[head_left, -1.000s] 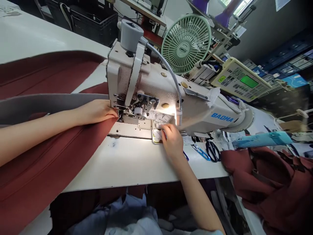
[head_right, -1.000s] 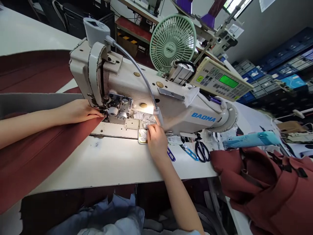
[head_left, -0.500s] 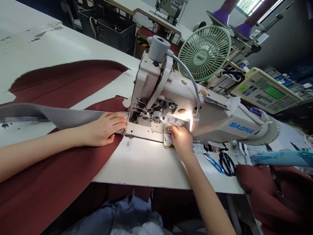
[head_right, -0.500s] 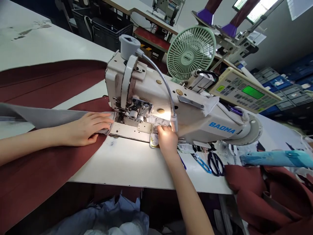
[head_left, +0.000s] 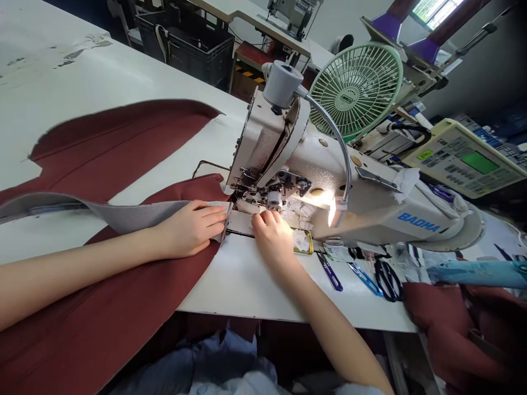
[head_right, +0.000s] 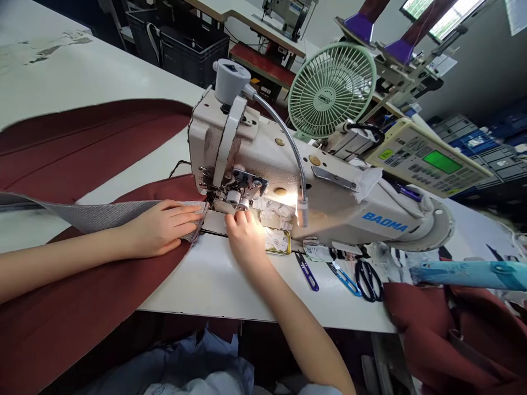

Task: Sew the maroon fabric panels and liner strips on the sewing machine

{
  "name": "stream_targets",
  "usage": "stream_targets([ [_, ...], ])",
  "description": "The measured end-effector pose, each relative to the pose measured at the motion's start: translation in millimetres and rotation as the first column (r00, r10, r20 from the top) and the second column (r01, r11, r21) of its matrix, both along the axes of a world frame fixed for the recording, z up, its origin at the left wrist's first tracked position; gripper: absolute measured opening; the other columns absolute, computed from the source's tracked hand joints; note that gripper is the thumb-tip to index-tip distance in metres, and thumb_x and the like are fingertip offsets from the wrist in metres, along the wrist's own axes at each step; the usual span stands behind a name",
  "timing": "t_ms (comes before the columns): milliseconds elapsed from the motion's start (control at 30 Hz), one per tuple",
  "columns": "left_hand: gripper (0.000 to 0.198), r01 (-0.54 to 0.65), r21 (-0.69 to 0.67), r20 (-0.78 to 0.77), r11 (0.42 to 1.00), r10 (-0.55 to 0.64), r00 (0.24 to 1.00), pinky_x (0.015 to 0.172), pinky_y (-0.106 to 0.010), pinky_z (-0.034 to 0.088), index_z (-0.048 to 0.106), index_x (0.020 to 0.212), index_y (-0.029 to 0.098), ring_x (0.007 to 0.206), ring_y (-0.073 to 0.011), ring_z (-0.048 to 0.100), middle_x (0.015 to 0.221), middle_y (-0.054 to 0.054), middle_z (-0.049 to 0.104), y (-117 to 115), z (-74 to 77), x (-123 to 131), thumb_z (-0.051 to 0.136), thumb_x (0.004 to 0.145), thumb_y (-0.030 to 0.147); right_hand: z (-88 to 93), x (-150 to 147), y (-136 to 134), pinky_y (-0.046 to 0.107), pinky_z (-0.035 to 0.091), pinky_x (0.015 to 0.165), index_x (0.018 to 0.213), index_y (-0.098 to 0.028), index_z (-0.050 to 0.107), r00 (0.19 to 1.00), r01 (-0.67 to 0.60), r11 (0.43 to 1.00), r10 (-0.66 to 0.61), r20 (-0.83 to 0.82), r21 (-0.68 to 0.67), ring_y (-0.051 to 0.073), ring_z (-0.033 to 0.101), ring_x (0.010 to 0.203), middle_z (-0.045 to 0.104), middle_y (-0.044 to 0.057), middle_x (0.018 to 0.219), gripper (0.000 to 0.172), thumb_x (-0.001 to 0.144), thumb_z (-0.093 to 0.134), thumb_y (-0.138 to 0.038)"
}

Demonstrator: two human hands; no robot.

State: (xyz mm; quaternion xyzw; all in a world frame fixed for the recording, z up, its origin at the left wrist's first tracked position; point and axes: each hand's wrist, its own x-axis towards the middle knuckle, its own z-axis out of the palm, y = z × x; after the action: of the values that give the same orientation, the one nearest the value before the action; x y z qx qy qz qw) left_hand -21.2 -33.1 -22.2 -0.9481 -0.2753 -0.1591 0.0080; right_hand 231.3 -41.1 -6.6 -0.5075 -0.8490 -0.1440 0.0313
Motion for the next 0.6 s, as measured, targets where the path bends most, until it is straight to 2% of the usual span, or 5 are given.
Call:
stream_targets([
  [100, 0.025, 0.003, -0.006, 0.016, 1.0, -0.003, 1.0, 0.104, -0.041, 0.039, 0.065, 0.106, 0.018, 0.129, -0.0266, 0.055, 0.128, -0.008, 0.068, 1.1, -0.2, -0.6, 0.063, 0.081, 0.017, -4.0, -11.8, 8.1, 0.03, 0.041, 0.069, 0.099, -0.02, 0.067, 0.998, 0.027, 0.994, -0.033, -0.053, -0.104, 0.022, 0.055, 0.084, 0.065, 0.008, 0.091, 0.011, 0.098, 0.056, -0.02],
  [233, 0.025, 0.012, -0.007, 0.041, 1.0, -0.011, 0.999, 0.104, -0.043, 0.039, 0.065, 0.107, 0.018, 0.13, -0.0277, 0.054, 0.131, -0.008, 0.066, 2.3, -1.4, -1.9, 0.063, 0.082, 0.016, -2.5, 1.4, 9.6, 0.032, 0.047, 0.082, 0.115, -0.02, 0.064, 0.97, -0.017, 0.987, -0.023, -0.244, -0.163, 0.023, 0.057, 0.097, 0.066, 0.009, 0.101, 0.02, 0.098, 0.055, -0.02],
  [467, 0.031, 0.001, -0.026, 0.062, 1.0, 0.001, 0.998, 0.101, -0.043, 0.04, 0.065, 0.112, 0.019, 0.128, -0.0274, 0.056, 0.13, -0.007, 0.067, 2.6, -1.1, -0.9, 0.062, 0.081, 0.015, 4.2, 25.2, 14.1, 0.034, 0.043, 0.074, 0.092, -0.019, 0.066, 0.963, 0.172, 0.985, -0.169, -0.209, -0.003, 0.025, 0.052, 0.085, 0.06, 0.012, 0.094, 0.021, 0.096, 0.046, -0.013],
  [533, 0.029, 0.0, -0.031, 0.051, 1.0, 0.002, 0.999, 0.102, -0.043, 0.04, 0.066, 0.111, 0.018, 0.128, -0.0271, 0.056, 0.129, -0.007, 0.068, 2.7, 0.0, -0.5, 0.061, 0.082, 0.016, 3.7, 19.3, 10.3, 0.033, 0.041, 0.07, 0.092, -0.02, 0.066, 0.968, 0.173, 0.984, -0.161, -0.194, 0.047, 0.023, 0.051, 0.082, 0.059, 0.011, 0.092, 0.022, 0.098, 0.046, -0.016],
  [600, 0.027, 0.003, -0.03, 0.044, 1.0, -0.001, 0.999, 0.104, -0.043, 0.04, 0.066, 0.109, 0.019, 0.128, -0.0266, 0.056, 0.129, -0.007, 0.068, 2.6, 0.4, -0.2, 0.06, 0.083, 0.016, 0.6, 8.6, 5.9, 0.032, 0.041, 0.071, 0.094, -0.021, 0.068, 0.981, 0.098, 0.993, -0.086, -0.175, 0.06, 0.023, 0.05, 0.083, 0.059, 0.009, 0.091, 0.022, 0.1, 0.047, -0.017],
])
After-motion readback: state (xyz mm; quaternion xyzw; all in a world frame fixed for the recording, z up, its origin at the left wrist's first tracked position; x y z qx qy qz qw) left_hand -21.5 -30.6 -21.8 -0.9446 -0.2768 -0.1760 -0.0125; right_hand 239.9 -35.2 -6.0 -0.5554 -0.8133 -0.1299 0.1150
